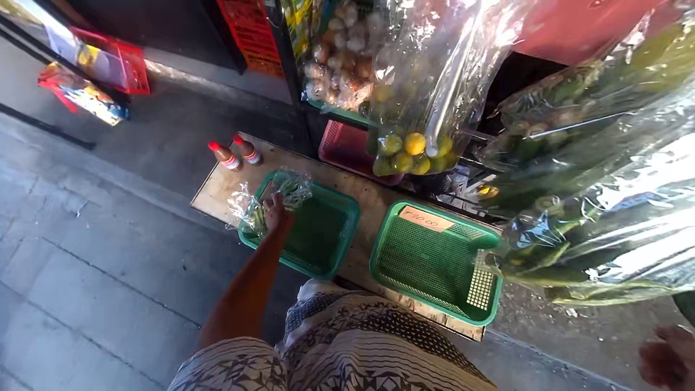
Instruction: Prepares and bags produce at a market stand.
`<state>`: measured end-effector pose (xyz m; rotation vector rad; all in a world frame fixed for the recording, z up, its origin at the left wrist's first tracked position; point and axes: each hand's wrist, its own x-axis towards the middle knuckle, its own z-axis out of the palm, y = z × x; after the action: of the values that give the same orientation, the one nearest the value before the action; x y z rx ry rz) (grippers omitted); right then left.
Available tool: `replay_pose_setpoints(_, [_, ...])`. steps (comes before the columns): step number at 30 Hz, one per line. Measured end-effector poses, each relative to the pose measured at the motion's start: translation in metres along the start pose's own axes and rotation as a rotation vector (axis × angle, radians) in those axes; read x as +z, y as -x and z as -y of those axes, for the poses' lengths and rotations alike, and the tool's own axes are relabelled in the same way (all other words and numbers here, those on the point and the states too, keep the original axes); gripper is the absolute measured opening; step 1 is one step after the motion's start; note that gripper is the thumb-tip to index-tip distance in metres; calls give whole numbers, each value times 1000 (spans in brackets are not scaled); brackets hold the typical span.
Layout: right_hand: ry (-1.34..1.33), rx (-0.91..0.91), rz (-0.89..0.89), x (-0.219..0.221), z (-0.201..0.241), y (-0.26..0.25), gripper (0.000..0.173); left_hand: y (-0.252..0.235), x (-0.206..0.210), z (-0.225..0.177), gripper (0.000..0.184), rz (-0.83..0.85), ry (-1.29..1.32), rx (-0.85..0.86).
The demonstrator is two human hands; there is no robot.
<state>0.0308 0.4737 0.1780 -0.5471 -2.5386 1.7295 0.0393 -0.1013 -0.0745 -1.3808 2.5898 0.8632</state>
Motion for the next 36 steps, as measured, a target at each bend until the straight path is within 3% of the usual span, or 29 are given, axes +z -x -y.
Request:
replay_pose_setpoints(2, [153, 21, 127, 23, 7, 2, 15, -13, 3, -2, 70, 8, 7, 68])
replay_pose_setpoints(4, [286, -55, 227, 37, -1, 1, 21, -21, 6, -6, 36, -16, -38, 119])
replay_pose_setpoints(6, [375, -123, 328, 49, -15, 0, 29, -22, 2, -12, 23, -53, -32, 188])
replay_pose_setpoints(8, [426, -147, 439, 64, -24, 0, 32, -16, -14, -22, 21, -26, 61, 290])
replay_pose_setpoints(10, [432, -207, 585, 78, -23, 5, 32, 6, -44, -39, 27, 142, 107, 385])
replay_pose_setpoints(13, [395, -332, 822, 97, -4, 19, 26, 59, -83, -69, 32, 373, 225, 518])
replay_pose_setpoints(15, [381, -375, 908, 111, 17, 28, 27, 103, -97, -88, 30, 394, 418, 635])
replay_pose_setpoints(17, [348, -449, 881, 124, 33, 38, 37, 145, -102, -106, 24, 371, 646, 813])
replay_pose_setpoints(20, [256, -598, 725, 142, 52, 55, 77, 205, -111, -137, 14, 424, 852, 1117])
replay_pose_setpoints(21, [194, -653, 698, 144, 55, 59, 83, 223, -113, -150, 14, 453, 876, 1228])
replay_pose_setpoints(22, [97, -701, 674, 143, 55, 61, 76, 240, -114, -161, 15, 458, 880, 1319])
replay_pose_setpoints(24, [-179, -757, 632, 138, 53, 63, 37, 267, -114, -180, 18, 418, 870, 1440])
replay_pose_setpoints(26, [-345, -764, 664, 120, 57, 62, 17, 284, -113, -194, 18, 385, 916, 1466])
replay_pose_setpoints(31, [-402, -885, 506, 76, 69, 64, 15, 319, -114, -217, 12, 422, 1150, 1418])
replay_pose_setpoints(36, [-472, -1019, 312, 61, 102, 62, 10, 343, -125, -250, 20, 304, 1134, 1392])
